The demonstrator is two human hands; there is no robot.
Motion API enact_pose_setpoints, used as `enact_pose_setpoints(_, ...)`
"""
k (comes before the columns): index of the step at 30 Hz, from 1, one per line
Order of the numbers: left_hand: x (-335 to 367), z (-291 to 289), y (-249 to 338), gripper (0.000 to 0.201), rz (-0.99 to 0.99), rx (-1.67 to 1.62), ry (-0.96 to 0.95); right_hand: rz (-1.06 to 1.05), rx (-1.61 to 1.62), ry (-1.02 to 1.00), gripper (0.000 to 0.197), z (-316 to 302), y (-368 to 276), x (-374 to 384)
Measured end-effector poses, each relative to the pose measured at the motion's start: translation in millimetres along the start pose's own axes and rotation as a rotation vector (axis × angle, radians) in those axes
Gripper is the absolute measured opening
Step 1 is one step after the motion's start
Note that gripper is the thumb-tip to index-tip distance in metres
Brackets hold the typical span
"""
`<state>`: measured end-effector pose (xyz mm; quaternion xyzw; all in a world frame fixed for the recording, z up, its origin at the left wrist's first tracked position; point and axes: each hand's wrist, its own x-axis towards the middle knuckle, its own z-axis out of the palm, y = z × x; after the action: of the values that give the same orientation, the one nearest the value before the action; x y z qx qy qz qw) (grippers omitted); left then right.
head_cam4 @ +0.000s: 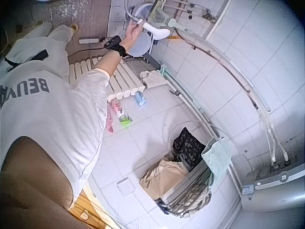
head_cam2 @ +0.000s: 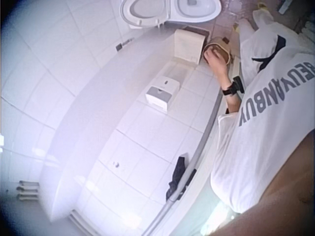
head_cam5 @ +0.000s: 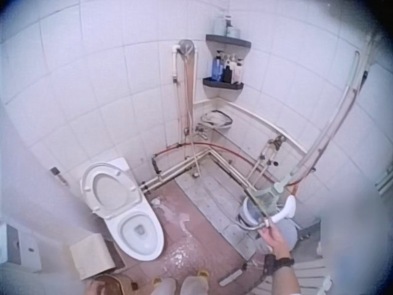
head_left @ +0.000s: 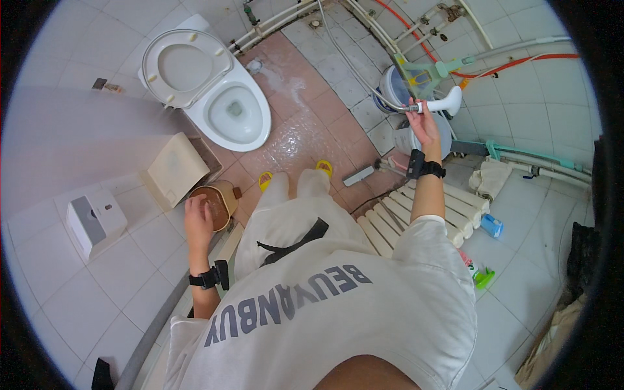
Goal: Rinsing the bathroom floor with water and using a squeegee to push it into the drain.
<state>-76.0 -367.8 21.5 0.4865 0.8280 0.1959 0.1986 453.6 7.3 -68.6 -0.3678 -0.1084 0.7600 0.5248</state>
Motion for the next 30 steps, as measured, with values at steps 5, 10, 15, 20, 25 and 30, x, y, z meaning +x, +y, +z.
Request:
enact_pose_setpoints(5,-3,-1,0,0.021,-0.018,0.009,-0.004,-0.022,-0.012,0.066,0.021,6,5,-1)
enact_pose_setpoints(10,2,-8,11,0.021,-0.106,-0.055,-0.049,-0.058,-0.086,0.148,0.025,-17,-1,-8)
enact_pose_setpoints(15,14,-15,10,0.021,0.089,-0.026,-0.018,-0.183,0.042,0.335,0.035,-29,2,-39)
enact_pose_setpoints(20,30,-17,-21,0.021,0.120,-0.048,-0.083,-0.306,0.080,0.394,0.034,-20,16,-69)
enact_pose_setpoints(25,47,-25,-50,0.023,0.132,-0.109,-0.146,-0.332,0.182,0.416,0.036,-14,37,-95)
enact_pose_setpoints(30,50,-28,-72,0.025,0.134,-0.104,-0.155,-0.362,0.239,0.410,0.036,-19,54,-102)
